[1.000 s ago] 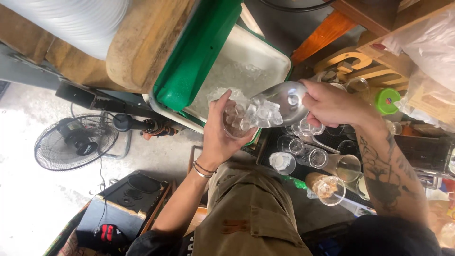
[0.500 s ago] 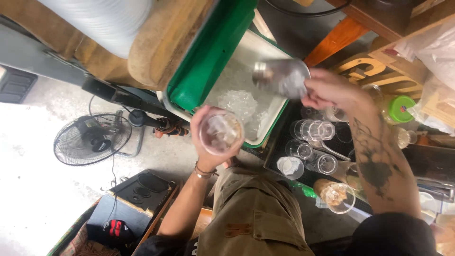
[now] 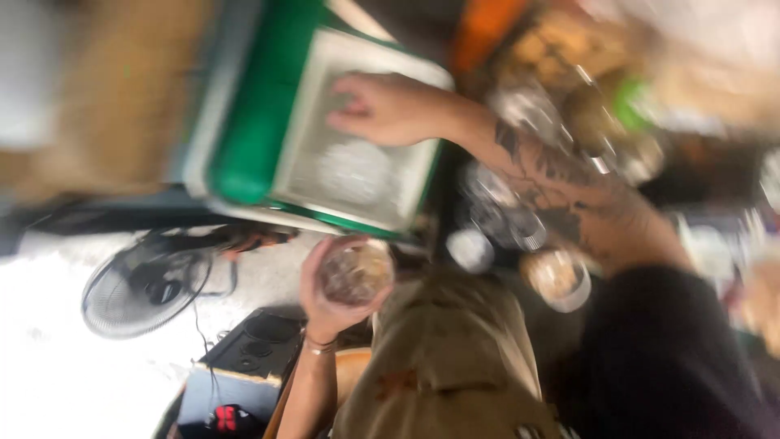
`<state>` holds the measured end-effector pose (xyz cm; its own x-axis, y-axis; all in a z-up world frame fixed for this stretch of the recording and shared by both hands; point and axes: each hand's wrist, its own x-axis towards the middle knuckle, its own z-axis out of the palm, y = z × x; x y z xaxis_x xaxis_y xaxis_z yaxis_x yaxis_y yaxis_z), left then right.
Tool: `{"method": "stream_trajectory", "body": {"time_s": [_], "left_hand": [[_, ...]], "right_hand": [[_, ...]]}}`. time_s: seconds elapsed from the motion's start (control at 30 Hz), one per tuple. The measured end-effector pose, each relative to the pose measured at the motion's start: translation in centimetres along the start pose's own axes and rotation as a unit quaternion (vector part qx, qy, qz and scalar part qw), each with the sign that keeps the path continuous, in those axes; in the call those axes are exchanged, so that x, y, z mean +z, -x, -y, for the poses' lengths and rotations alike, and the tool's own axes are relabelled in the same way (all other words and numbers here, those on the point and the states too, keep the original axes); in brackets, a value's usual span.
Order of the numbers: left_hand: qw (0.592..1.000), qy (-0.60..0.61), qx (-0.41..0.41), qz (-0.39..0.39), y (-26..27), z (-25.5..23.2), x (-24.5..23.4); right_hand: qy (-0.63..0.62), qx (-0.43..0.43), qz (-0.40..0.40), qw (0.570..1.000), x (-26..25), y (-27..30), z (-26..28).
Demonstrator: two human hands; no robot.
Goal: Preparing multiple iced and layered beverages for takeout including scooping ice, adding ingredients, and packaging with paper covers.
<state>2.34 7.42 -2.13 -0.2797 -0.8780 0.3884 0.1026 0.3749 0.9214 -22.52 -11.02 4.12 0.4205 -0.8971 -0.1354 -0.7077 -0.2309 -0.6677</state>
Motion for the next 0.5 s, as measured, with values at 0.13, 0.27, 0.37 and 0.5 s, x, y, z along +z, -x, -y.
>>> {"method": "stream_trajectory", "body": {"time_s": [0.13,0.27,0.37,0.5], "left_hand": [[0.995,-0.085,0.024,0.053,0.6,-1.8,1.2],[0.982,0.077,0.037,0.168,1.3,-0.6,3.3],[0.957,0.112,0.028,0.267,0.0,-1.2,6.1],[0.92,0.128,0.048,0.367,-1.4,-2.1,10.6]], "right_hand": [[-0.059,-0.012,0.106,0.993,-7.2,12.3,7.0],[-0.002,0.091,0.173,0.981,-9.2,26.8,7.1],[0.003,0.241,0.098,0.965,-6.7,35.6,6.4],[0.039,0.54,-0.072,0.838,0.5,40.0,6.5]]}}
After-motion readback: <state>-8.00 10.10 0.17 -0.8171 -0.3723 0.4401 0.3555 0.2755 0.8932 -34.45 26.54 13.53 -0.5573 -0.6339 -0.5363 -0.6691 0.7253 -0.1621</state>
